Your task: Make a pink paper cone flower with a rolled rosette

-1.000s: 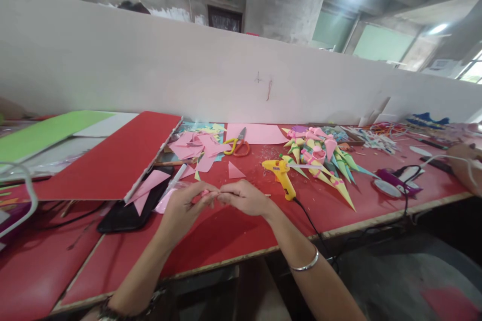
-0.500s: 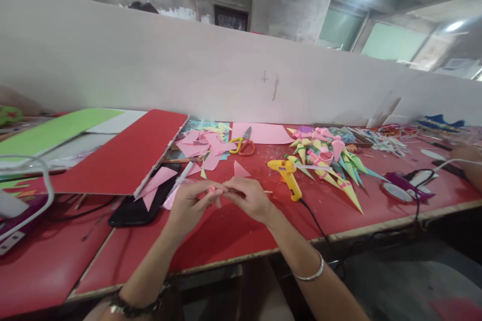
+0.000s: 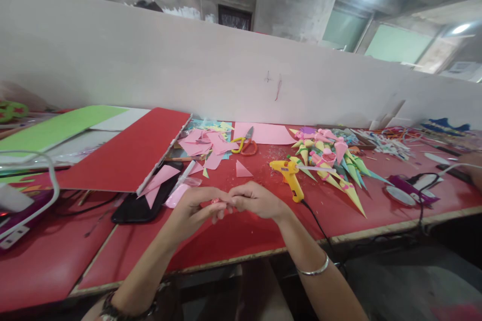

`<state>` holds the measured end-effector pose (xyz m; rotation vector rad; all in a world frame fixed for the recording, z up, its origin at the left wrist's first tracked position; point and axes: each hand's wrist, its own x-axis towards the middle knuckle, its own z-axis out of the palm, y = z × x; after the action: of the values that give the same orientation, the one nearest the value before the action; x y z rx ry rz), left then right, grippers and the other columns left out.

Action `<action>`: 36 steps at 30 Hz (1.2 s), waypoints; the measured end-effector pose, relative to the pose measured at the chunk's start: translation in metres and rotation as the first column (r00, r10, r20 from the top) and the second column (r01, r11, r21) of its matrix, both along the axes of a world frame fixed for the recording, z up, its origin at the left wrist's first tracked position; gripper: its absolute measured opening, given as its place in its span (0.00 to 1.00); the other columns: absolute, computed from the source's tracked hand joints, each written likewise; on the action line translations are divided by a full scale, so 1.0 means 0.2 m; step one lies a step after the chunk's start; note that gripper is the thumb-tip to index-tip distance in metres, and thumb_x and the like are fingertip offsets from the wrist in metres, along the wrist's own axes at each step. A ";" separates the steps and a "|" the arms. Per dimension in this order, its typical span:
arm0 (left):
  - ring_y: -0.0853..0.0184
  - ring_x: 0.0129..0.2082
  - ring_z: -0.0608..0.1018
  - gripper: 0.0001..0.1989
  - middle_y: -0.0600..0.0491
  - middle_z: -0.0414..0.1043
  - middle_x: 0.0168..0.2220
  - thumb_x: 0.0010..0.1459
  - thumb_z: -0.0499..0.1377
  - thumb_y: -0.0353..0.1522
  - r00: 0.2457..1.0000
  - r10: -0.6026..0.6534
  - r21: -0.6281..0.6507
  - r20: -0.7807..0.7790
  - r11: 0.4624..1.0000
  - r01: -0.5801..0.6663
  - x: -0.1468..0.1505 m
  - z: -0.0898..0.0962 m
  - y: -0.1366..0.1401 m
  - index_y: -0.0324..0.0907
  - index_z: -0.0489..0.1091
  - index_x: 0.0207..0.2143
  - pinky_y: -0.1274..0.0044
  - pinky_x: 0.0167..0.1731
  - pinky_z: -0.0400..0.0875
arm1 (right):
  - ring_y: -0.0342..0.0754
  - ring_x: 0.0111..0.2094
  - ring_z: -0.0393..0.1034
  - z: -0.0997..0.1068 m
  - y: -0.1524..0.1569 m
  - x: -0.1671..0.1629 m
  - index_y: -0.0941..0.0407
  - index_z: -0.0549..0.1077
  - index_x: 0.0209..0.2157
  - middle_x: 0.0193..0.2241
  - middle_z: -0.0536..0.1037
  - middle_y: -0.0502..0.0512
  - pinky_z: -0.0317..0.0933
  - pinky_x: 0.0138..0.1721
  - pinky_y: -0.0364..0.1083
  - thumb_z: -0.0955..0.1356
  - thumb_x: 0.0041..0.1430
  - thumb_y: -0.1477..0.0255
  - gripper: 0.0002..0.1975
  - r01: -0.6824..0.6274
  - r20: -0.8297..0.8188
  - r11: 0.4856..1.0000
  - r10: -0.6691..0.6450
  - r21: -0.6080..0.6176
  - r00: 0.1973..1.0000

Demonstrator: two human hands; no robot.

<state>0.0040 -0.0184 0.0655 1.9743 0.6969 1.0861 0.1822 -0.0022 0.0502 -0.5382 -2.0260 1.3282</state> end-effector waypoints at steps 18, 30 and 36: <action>0.75 0.12 0.64 0.16 0.54 0.71 0.17 0.55 0.51 0.38 0.981 0.029 -0.034 -0.194 0.999 -0.037 -0.04 0.02 -0.01 0.40 0.75 0.26 0.82 0.15 0.59 | 0.38 0.24 0.57 0.01 0.02 0.00 0.60 0.68 0.27 0.23 0.65 0.47 0.53 0.28 0.38 0.61 0.57 0.64 0.14 -0.082 0.013 0.991 0.084 -0.106 0.996; 0.74 0.15 0.63 0.17 0.58 0.62 0.14 0.56 0.47 0.35 0.929 0.311 0.134 -0.200 0.948 -0.288 -0.02 -0.01 0.05 0.39 0.73 0.24 0.82 0.16 0.57 | 0.38 0.23 0.55 -0.03 0.03 -0.06 0.60 0.70 0.29 0.21 0.63 0.46 0.50 0.25 0.38 0.63 0.55 0.65 0.12 0.231 0.064 0.971 -0.234 0.056 0.970; 0.74 0.16 0.63 0.19 0.57 0.63 0.20 0.57 0.45 0.39 0.873 0.475 0.044 -0.113 0.880 -0.473 -0.07 -0.03 0.10 0.36 0.69 0.39 0.82 0.15 0.57 | 0.40 0.24 0.60 -0.07 0.06 -0.02 0.60 0.72 0.32 0.23 0.68 0.48 0.54 0.28 0.39 0.61 0.57 0.69 0.10 0.473 0.134 0.843 -0.515 0.255 0.847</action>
<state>-0.0102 0.0007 0.0599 1.9419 1.2944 1.2589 0.1783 0.0103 0.0368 -1.0476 -1.9621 0.7567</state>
